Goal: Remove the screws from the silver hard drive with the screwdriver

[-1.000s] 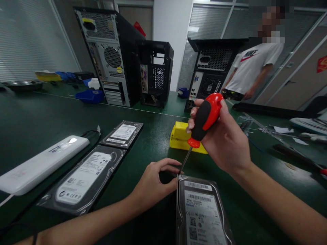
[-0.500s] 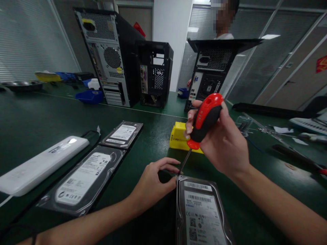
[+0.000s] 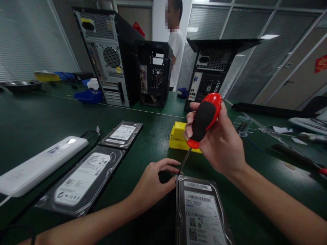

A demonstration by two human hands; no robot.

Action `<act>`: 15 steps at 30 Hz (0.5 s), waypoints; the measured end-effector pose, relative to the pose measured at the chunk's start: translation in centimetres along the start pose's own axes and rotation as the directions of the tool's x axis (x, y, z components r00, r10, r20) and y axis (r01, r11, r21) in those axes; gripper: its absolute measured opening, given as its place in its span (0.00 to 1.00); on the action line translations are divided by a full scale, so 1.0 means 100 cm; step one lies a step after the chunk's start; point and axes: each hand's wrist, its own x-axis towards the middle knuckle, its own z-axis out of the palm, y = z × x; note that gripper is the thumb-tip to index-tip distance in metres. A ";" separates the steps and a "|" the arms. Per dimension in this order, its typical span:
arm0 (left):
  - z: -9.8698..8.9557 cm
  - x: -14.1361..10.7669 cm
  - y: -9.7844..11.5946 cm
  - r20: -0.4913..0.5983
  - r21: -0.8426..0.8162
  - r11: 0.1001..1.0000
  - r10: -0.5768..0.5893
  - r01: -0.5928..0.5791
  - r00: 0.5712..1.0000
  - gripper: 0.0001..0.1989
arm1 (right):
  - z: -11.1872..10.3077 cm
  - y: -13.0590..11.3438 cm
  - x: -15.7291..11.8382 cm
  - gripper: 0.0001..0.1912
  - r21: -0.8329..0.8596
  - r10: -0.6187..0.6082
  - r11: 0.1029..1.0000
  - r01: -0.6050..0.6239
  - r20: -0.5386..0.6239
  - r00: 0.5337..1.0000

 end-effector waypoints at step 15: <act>-0.001 0.000 0.002 0.001 0.033 0.999 -0.001 0.001 1.000 0.12 | 0.002 0.002 -0.001 0.17 -0.041 -0.024 0.999 0.023 -0.040 0.999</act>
